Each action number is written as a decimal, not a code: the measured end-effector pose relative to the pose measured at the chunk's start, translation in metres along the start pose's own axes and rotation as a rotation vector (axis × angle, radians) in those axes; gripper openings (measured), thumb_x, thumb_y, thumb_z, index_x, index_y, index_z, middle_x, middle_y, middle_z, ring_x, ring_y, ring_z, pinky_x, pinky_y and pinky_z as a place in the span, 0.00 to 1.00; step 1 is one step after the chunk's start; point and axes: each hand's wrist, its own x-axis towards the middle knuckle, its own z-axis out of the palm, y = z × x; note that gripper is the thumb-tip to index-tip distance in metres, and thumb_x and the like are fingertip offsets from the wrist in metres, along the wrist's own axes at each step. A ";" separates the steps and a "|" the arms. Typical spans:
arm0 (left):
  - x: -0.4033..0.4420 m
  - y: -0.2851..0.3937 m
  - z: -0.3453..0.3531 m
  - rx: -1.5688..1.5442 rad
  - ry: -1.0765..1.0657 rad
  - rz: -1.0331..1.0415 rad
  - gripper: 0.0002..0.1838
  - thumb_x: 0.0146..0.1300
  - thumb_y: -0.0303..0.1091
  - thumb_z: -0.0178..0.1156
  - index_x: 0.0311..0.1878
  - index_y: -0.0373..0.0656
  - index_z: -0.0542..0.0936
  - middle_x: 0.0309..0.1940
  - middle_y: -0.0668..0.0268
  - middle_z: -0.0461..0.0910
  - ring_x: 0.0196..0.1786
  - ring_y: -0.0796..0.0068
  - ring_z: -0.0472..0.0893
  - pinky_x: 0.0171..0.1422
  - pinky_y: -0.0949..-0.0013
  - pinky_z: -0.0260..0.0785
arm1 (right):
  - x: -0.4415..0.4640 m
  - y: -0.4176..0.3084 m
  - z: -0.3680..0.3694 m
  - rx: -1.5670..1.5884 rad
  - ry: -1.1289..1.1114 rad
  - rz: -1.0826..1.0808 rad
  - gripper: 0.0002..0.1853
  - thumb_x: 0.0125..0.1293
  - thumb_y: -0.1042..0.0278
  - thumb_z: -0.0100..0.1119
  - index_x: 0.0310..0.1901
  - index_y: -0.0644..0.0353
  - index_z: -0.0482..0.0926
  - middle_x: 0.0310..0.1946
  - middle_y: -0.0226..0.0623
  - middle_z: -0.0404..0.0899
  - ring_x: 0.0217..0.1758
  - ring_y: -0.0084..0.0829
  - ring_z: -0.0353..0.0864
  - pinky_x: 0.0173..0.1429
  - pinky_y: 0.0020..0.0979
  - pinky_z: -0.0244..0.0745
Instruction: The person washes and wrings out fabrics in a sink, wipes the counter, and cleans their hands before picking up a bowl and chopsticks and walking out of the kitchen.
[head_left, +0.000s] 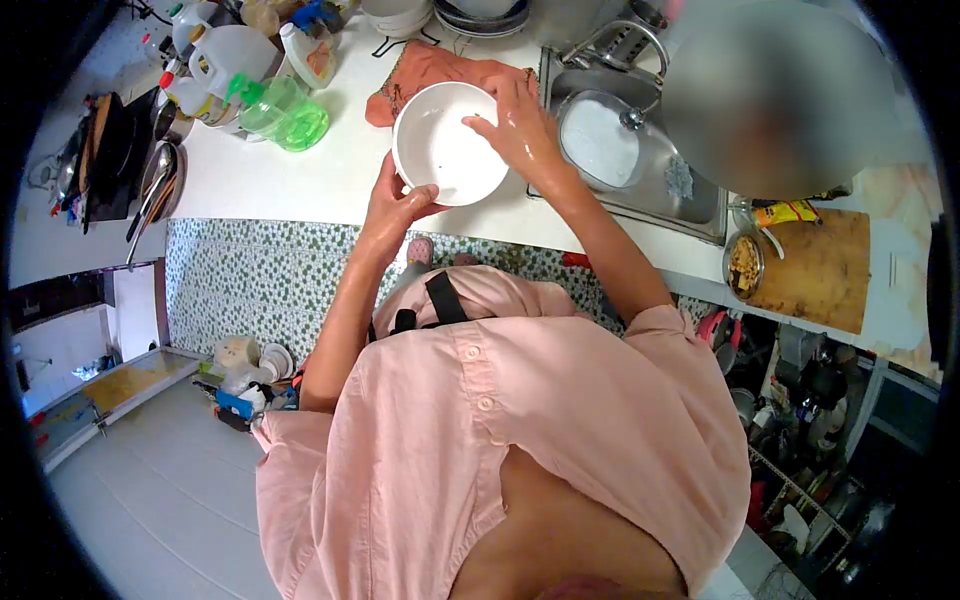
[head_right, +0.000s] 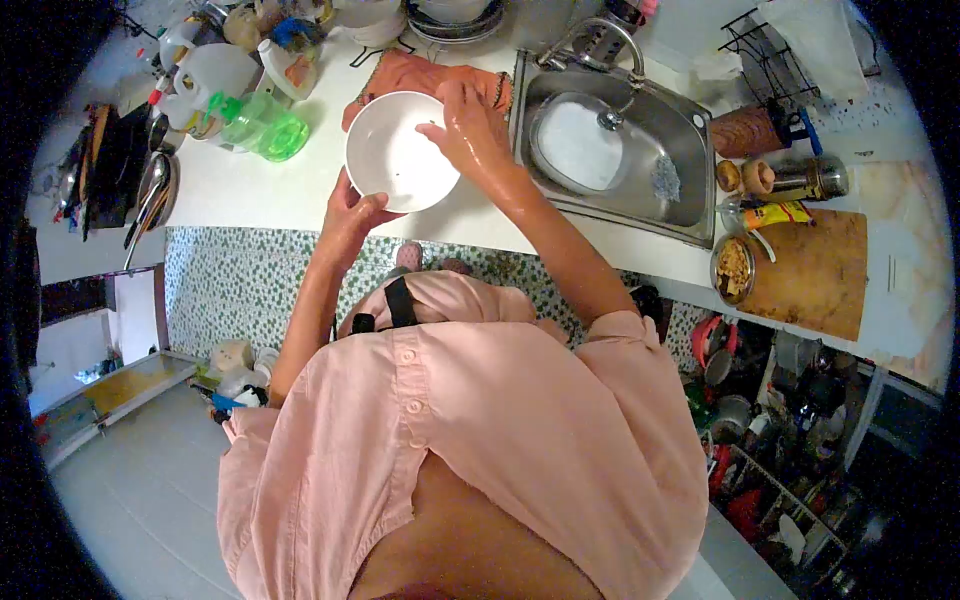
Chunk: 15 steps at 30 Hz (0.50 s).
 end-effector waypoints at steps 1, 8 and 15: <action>-0.001 0.002 0.003 0.048 0.007 0.008 0.39 0.54 0.24 0.58 0.68 0.42 0.53 0.55 0.51 0.66 0.53 0.58 0.75 0.51 0.59 0.79 | 0.000 -0.001 0.003 -0.042 -0.025 0.040 0.23 0.54 0.62 0.65 0.45 0.64 0.65 0.43 0.51 0.72 0.43 0.51 0.75 0.45 0.46 0.72; 0.006 -0.011 0.003 0.087 0.057 -0.007 0.36 0.55 0.26 0.56 0.67 0.40 0.53 0.51 0.49 0.70 0.50 0.56 0.78 0.50 0.59 0.78 | -0.003 0.011 0.020 0.025 -0.065 0.111 0.21 0.55 0.68 0.59 0.48 0.67 0.67 0.42 0.57 0.74 0.45 0.55 0.75 0.46 0.48 0.72; 0.019 -0.002 -0.038 0.046 0.113 -0.045 0.38 0.55 0.24 0.56 0.69 0.40 0.51 0.52 0.48 0.69 0.50 0.58 0.78 0.46 0.62 0.80 | -0.037 0.116 -0.025 0.707 -0.143 0.250 0.22 0.59 0.62 0.59 0.53 0.63 0.69 0.38 0.43 0.79 0.39 0.33 0.80 0.43 0.32 0.75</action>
